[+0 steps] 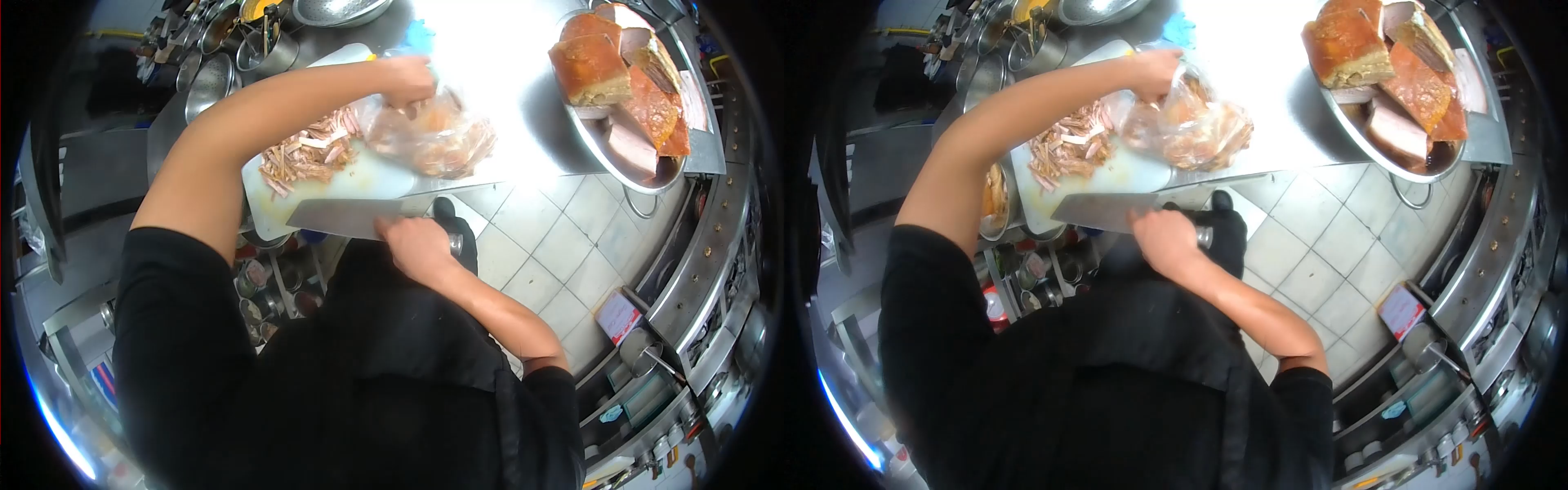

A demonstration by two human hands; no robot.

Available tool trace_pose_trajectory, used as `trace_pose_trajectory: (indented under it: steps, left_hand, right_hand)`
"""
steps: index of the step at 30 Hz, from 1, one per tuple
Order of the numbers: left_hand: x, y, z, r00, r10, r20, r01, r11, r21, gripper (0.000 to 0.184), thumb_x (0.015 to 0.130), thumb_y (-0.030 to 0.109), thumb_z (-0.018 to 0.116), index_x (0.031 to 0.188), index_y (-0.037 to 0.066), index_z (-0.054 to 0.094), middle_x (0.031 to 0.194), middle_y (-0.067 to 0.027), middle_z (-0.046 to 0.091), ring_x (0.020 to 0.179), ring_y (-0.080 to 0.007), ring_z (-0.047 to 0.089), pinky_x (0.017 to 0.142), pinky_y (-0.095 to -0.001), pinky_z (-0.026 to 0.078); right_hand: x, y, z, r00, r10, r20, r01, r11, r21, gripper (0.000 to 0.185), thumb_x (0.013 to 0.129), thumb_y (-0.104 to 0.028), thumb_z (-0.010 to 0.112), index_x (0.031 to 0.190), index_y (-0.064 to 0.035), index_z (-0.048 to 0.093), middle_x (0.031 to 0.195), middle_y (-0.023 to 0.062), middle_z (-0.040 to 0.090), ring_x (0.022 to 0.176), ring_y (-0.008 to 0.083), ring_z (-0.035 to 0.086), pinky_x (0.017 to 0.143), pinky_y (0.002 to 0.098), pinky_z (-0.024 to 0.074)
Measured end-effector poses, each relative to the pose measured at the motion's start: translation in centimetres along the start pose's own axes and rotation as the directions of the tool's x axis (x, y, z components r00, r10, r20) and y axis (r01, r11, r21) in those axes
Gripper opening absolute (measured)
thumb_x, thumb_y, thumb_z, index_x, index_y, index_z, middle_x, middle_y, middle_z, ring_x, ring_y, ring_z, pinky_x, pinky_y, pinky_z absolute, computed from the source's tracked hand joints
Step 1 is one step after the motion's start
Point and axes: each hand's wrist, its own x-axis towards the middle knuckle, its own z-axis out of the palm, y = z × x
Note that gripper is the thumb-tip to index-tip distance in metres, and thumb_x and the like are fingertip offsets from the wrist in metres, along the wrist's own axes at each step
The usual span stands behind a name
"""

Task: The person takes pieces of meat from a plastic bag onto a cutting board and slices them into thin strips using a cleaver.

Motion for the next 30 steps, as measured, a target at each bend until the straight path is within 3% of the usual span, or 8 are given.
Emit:
trace_pose_trajectory:
  steps: [4,7,11,13,14,21,27,30]
  left_hand:
    - [-3.1,2.0,-6.2,0.988,-0.123,0.090,0.128,0.990,-0.056,0.018,0.067,0.019,0.070,0.083,0.012,0.068,0.076,-0.0080,0.064,0.076,-0.0237,0.058,0.084,-0.0356,0.041]
    - [-6.3,1.8,-7.5,0.924,-0.262,-0.279,0.153,0.921,-0.358,0.016,0.071,0.018,0.070,0.085,0.010,0.068,0.076,-0.0111,0.065,0.067,-0.0239,0.057,0.079,-0.0370,0.044]
    - [-11.8,1.4,-6.9,0.732,-0.624,-0.273,0.048,0.447,-0.893,0.025,0.084,0.019,0.065,0.104,0.003,0.066,0.088,-0.0092,0.067,0.084,-0.0215,0.062,0.073,-0.0367,0.050]
    - [-15.3,3.4,-3.9,0.623,-0.773,-0.123,-0.536,-0.306,-0.787,0.033,0.088,0.014,0.059,0.115,-0.005,0.056,0.101,-0.0126,0.065,0.094,-0.0216,0.062,0.082,-0.0367,0.050]
    - [-17.3,4.7,-2.4,0.603,-0.783,-0.152,-0.666,-0.390,-0.635,0.039,0.091,0.012,0.054,0.123,-0.009,0.047,0.110,-0.0184,0.060,0.097,-0.0247,0.062,0.088,-0.0406,0.049]
    - [-28.9,14.7,9.6,0.357,-0.931,0.077,-0.905,-0.365,-0.219,0.030,0.091,0.016,0.047,0.116,-0.001,0.052,0.108,-0.0161,0.062,0.098,-0.0291,0.062,0.083,-0.0432,0.050]
    - [-33.2,21.9,13.8,0.068,-0.907,0.415,-0.888,-0.245,-0.390,0.027,0.085,0.011,0.058,0.111,0.002,0.058,0.097,-0.0058,0.063,0.085,-0.0166,0.063,0.072,-0.0314,0.050]
    - [-31.5,23.7,14.1,-0.124,-0.891,0.437,-0.570,-0.297,-0.766,0.030,0.084,0.008,0.058,0.113,0.002,0.058,0.094,-0.0050,0.063,0.083,-0.0195,0.062,0.073,-0.0325,0.049]
  right_hand:
    - [0.0,0.2,0.2,0.999,-0.027,-0.040,0.027,1.000,-0.014,0.029,0.073,-0.004,0.058,0.102,-0.0061,0.058,0.074,0.0153,0.064,0.071,0.0338,0.065,0.060,0.0437,0.0504]
    - [0.4,-0.1,-1.1,0.999,-0.027,0.031,0.027,0.999,0.018,0.031,0.073,-0.006,0.058,0.104,-0.0069,0.059,0.073,0.0167,0.064,0.070,0.0347,0.064,0.061,0.0445,0.0501]
    - [1.1,0.2,-2.1,0.997,-0.001,0.073,0.002,1.000,-0.002,0.033,0.074,-0.007,0.058,0.106,-0.0115,0.063,0.076,0.0189,0.064,0.073,0.0365,0.063,0.064,0.0470,0.0498]
    - [1.8,0.0,-3.1,0.996,-0.036,0.082,0.037,0.999,-0.006,0.033,0.074,-0.008,0.058,0.107,-0.0131,0.064,0.076,0.0193,0.064,0.075,0.0372,0.063,0.066,0.0478,0.0497]
    - [2.0,-0.2,-3.8,0.997,-0.014,0.074,0.015,1.000,-0.015,0.031,0.075,-0.010,0.059,0.105,-0.0123,0.065,0.075,0.0195,0.064,0.075,0.0369,0.064,0.067,0.0475,0.0503]
    - [6.2,-0.8,-3.2,0.973,-0.112,0.202,0.092,0.990,0.104,0.030,0.078,-0.010,0.056,0.108,-0.0049,0.060,0.077,0.0273,0.062,0.080,0.0447,0.060,0.075,0.0511,0.0469]
    - [11.8,-4.0,1.7,0.945,-0.233,0.229,0.228,0.973,0.048,0.022,0.082,-0.011,0.055,0.102,-0.0008,0.054,0.076,0.0304,0.060,0.078,0.0475,0.059,0.072,0.0534,0.0462]
    - [12.8,-3.3,0.8,0.972,-0.202,0.119,0.203,0.979,0.005,0.020,0.082,-0.008,0.057,0.100,0.0006,0.052,0.073,0.0305,0.059,0.075,0.0472,0.059,0.066,0.0523,0.0465]
